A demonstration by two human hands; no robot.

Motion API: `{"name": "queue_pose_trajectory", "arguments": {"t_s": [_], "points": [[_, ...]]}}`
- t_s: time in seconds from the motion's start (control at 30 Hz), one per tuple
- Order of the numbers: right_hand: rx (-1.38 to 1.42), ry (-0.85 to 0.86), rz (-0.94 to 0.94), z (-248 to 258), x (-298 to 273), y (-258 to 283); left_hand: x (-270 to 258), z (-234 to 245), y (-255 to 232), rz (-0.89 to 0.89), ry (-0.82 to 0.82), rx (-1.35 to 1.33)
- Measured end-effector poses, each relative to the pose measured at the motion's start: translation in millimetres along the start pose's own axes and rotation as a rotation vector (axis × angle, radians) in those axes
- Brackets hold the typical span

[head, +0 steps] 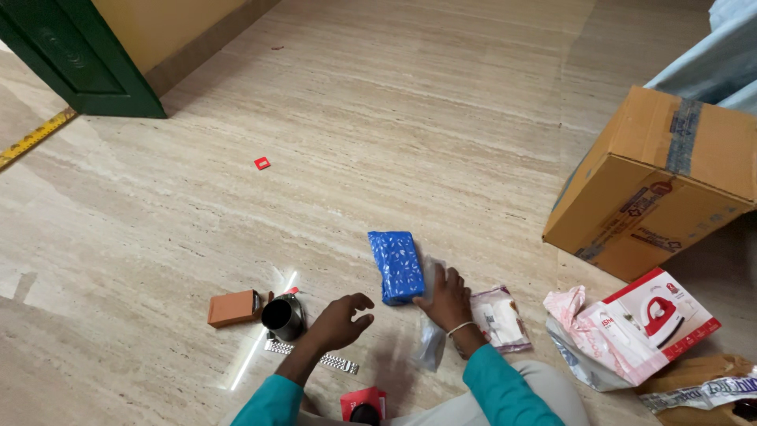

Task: The person sits on the floor and packs several small items, including a watch and a black cylindrical object, into plastic bags. They handle the items one by one, placing them into bags and sealing them.

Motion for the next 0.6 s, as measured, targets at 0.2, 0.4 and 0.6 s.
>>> {"name": "queue_pose_trajectory", "arguments": {"t_s": [0.2, 0.4, 0.6], "points": [[-0.415, 0.585, 0.022, -76.2, -29.4, -11.0, -2.2, -8.2, -0.3, 0.029, 0.064, 0.037], [-0.344, 0.841, 0.528, -142.3, -99.7, 56.7, -6.2, -6.4, 2.5, 0.027, 0.115, 0.117], [0.433, 0.573, 0.41, -82.0, -58.0, 75.7, -4.0, -10.5, 4.4, 0.002, 0.109, 0.196]]}}
Point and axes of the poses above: each hand's wrist, its own x-axis towards the middle knuckle, its own z-axis out of the back of the hand, y = z × x, the point moved 10 cm from there along x, towards the middle knuckle
